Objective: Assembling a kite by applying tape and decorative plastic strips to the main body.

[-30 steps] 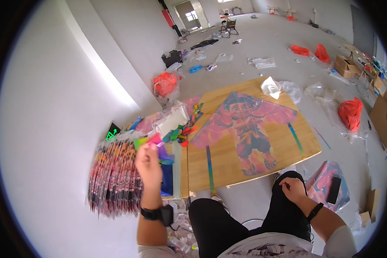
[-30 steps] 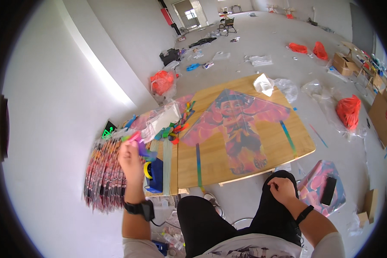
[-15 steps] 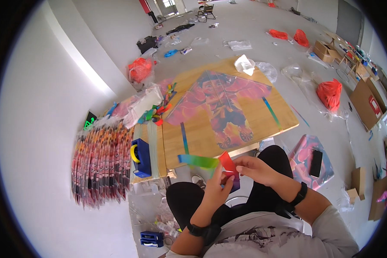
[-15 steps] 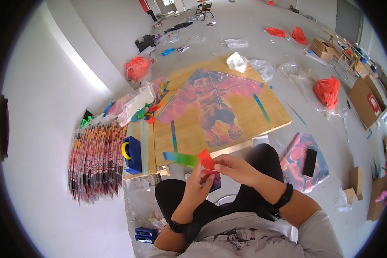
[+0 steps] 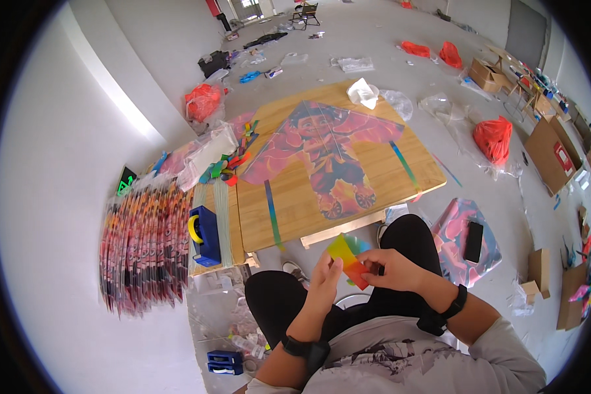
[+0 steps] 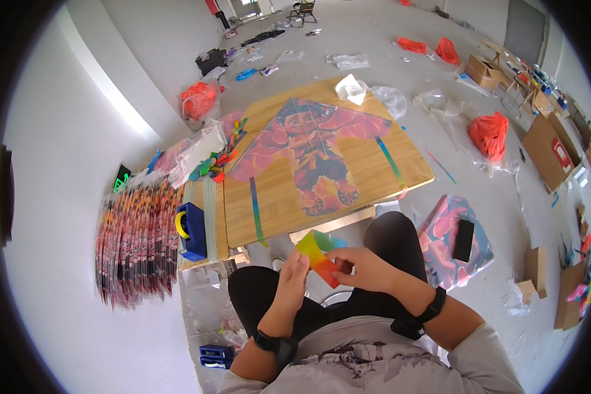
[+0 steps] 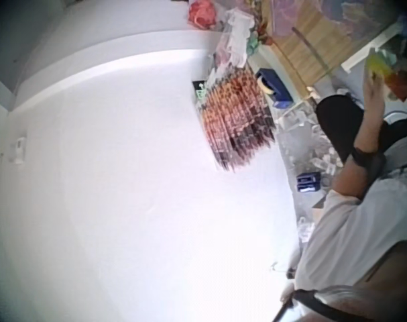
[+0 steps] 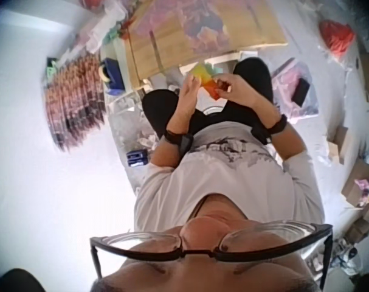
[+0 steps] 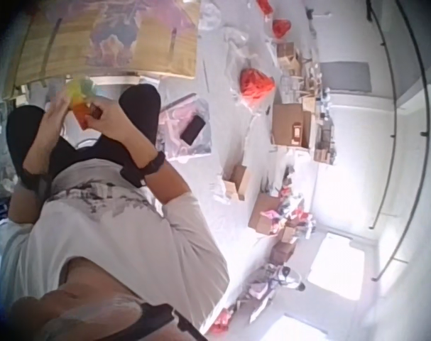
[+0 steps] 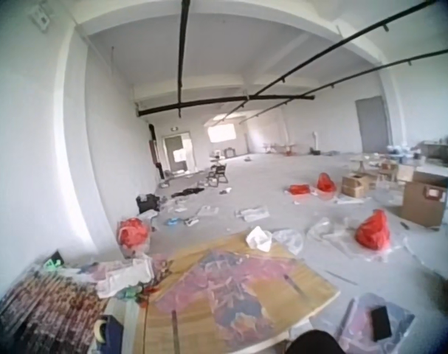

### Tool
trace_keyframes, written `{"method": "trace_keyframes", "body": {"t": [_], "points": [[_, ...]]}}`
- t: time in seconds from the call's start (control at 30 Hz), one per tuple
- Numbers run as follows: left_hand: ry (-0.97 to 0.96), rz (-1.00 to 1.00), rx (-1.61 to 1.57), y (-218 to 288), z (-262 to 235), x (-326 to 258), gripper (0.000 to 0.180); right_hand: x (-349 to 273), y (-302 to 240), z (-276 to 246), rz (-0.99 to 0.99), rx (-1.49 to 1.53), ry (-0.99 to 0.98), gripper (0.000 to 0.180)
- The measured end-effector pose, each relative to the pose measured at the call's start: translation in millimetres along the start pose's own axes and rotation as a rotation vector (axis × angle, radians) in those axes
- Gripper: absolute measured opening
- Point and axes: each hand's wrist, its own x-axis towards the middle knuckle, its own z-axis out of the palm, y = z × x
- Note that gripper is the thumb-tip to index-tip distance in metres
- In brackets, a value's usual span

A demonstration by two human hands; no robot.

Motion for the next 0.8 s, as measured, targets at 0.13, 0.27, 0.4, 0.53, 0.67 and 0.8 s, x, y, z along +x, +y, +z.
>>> {"method": "trace_keyframes", "body": {"t": [0.13,0.27,0.4,0.53,0.67,0.8], "points": [[0.139,0.067,0.012,18.0,7.3,0.7,0.054,-6.7,-4.4,-0.5,-0.008,-0.085,-0.069,0.038],[0.171,0.267,0.277,20.9,1.1,2.2,0.069,-6.6,-1.5,-0.4,0.066,-0.091,-0.068,0.040],[0.147,0.270,0.783,42.5,13.2,0.2,0.076,1.3,-26.5,-2.7,-0.193,-0.235,0.281,0.044],[0.051,0.326,0.999,23.1,19.9,7.1,0.088,12.7,-51.2,13.1,-0.225,-0.187,0.333,0.041],[0.071,0.352,1.255,2.0,20.1,7.5,0.091,18.3,-42.2,22.2,-0.029,0.012,0.323,0.037],[0.001,0.257,1.545,8.1,24.4,3.2,0.089,17.6,-27.6,23.7,0.112,0.097,0.322,0.032]]}}
